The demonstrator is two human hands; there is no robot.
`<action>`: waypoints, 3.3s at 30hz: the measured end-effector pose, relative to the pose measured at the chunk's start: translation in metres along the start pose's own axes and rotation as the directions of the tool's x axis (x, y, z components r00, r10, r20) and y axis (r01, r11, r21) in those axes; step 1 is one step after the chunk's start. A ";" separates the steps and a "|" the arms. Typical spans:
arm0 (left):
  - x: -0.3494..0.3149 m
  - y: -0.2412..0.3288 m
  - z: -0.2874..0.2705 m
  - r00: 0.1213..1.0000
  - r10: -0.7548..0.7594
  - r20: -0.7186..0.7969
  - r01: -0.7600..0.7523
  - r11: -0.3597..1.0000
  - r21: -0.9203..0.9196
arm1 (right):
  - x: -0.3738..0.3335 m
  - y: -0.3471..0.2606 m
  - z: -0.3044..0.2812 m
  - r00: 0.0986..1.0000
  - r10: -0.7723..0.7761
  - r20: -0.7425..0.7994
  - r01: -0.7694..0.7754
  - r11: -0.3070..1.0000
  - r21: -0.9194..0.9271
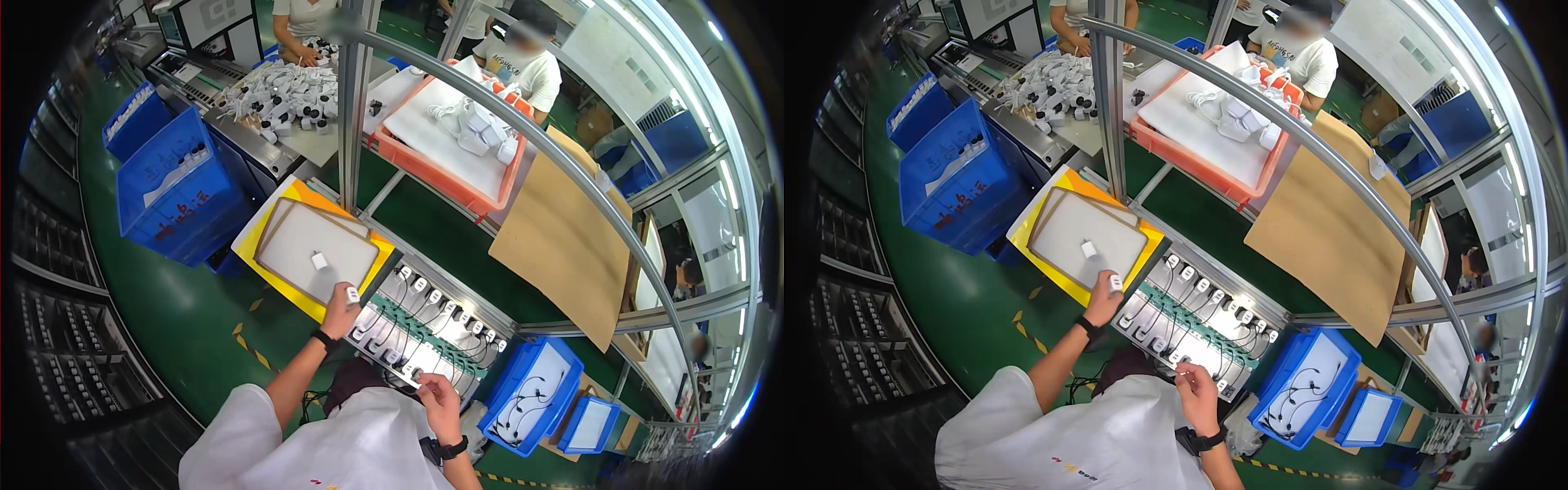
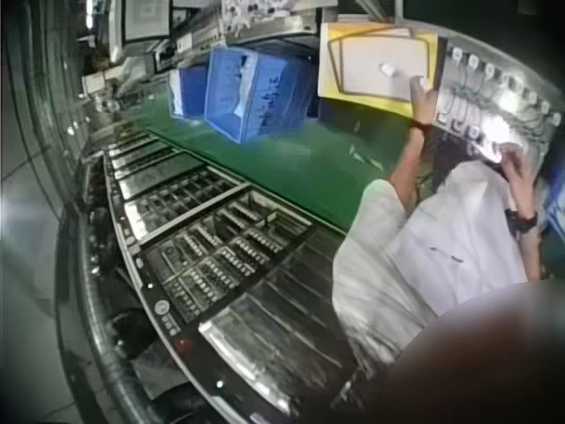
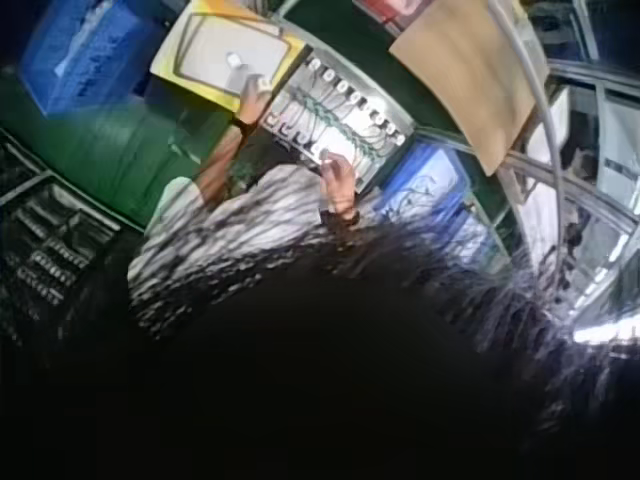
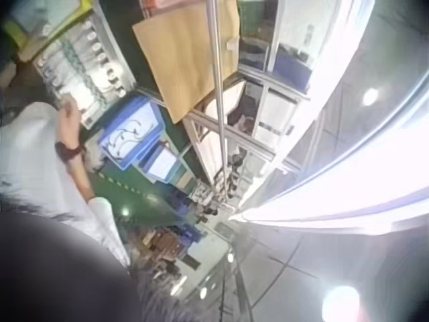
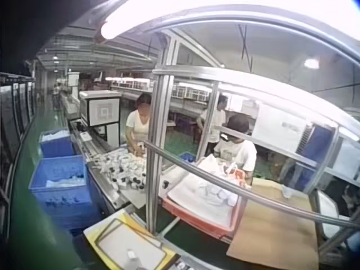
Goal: The recorder moves trays of electronic components and assembles small white parts at a workstation on a production floor.
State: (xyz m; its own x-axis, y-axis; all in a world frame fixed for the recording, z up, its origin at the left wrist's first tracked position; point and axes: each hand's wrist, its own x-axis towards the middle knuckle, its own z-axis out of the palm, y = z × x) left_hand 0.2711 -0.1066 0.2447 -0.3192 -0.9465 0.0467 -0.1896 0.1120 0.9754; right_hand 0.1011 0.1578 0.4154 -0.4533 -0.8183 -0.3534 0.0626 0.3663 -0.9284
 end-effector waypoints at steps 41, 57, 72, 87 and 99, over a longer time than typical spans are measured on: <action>-0.028 0.140 0.026 0.876 -0.010 0.482 0.077 0.990 -0.120 | 0.015 -0.018 0.015 0.981 0.168 0.092 -0.190 0.788 0.586; 0.072 -0.134 -0.062 0.990 -0.139 -0.016 0.102 0.639 0.763 | -0.016 0.053 -0.047 0.961 0.043 -0.273 0.056 0.937 0.346; -0.047 -0.003 0.058 0.987 0.035 0.160 -0.085 0.944 0.318 | -0.053 0.184 -0.145 0.671 0.423 -0.609 -0.366 0.903 0.224; -0.152 0.047 0.185 0.612 -0.229 0.757 0.213 0.970 0.122 | 0.009 0.248 -0.125 0.796 -0.025 -0.605 -0.545 0.405 -0.734; -0.142 0.029 0.240 0.381 -0.643 0.665 0.836 0.546 0.049 | 0.015 0.206 -0.142 0.803 -0.282 -0.525 -0.361 0.471 -0.805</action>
State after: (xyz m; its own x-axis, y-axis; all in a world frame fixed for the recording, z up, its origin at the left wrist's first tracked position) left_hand 0.0880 0.1038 0.2150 -0.6167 -0.2314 -0.7524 -0.4164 -0.7153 0.5613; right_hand -0.0188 0.2835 0.2352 -0.8486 -0.5276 0.0387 -0.5226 0.8245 -0.2172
